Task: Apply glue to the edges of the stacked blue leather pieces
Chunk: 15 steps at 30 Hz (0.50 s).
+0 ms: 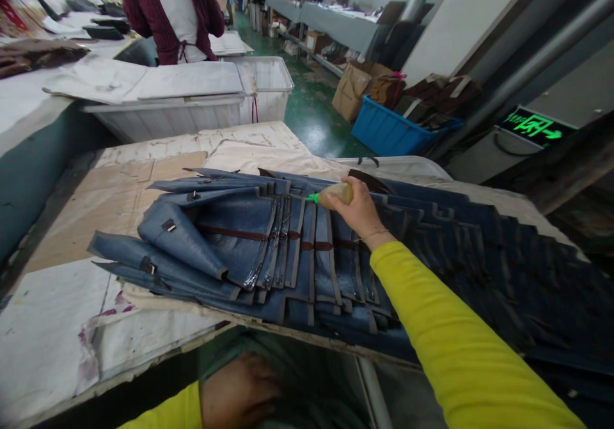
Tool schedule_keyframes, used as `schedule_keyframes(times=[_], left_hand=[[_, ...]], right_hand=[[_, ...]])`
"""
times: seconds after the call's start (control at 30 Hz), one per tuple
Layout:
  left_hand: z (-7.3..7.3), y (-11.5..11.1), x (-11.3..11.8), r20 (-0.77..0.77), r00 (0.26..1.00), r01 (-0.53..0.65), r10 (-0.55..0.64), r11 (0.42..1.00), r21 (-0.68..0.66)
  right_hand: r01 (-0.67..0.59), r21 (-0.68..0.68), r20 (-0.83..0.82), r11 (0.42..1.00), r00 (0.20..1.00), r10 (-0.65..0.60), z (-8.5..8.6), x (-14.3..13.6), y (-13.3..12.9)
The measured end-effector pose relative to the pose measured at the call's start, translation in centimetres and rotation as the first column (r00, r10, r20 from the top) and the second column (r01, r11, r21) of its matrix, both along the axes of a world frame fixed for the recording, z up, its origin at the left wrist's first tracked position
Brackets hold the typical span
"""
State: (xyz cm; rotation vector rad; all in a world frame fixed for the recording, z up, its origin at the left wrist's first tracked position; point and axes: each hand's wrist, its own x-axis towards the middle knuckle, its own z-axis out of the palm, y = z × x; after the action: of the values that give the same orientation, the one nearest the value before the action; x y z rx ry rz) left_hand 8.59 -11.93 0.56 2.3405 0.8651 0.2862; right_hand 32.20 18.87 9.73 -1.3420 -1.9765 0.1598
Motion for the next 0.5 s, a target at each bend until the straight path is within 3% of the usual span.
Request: schedule_keyframes(times=[0.1,0.2,0.33,0.5], left_hand=[[-4.9,0.0,1.4,-0.008,0.999,0.053,-0.054,0.998,-0.042],[-8.2,0.4,2.0,0.014,0.998,0.067,-0.067,0.998,-0.010],[-10.3,0.9,2.5,0.046,0.998,0.050,-0.052,0.998,0.033],[-11.1,1.3,3.1,0.037,0.998,0.051,-0.053,0.997,0.063]], right_hand=[[-0.012,0.032,0.024,0.999,1.000,0.012,-0.3,-0.2,0.4],[-0.023,0.045,0.037,0.999,0.999,0.022,-0.6,-0.5,0.7],[-0.023,0.038,0.028,0.999,0.999,0.022,-1.1,-0.7,1.0],[-0.062,0.005,0.043,0.998,0.997,0.062,-1.6,-0.1,0.6]])
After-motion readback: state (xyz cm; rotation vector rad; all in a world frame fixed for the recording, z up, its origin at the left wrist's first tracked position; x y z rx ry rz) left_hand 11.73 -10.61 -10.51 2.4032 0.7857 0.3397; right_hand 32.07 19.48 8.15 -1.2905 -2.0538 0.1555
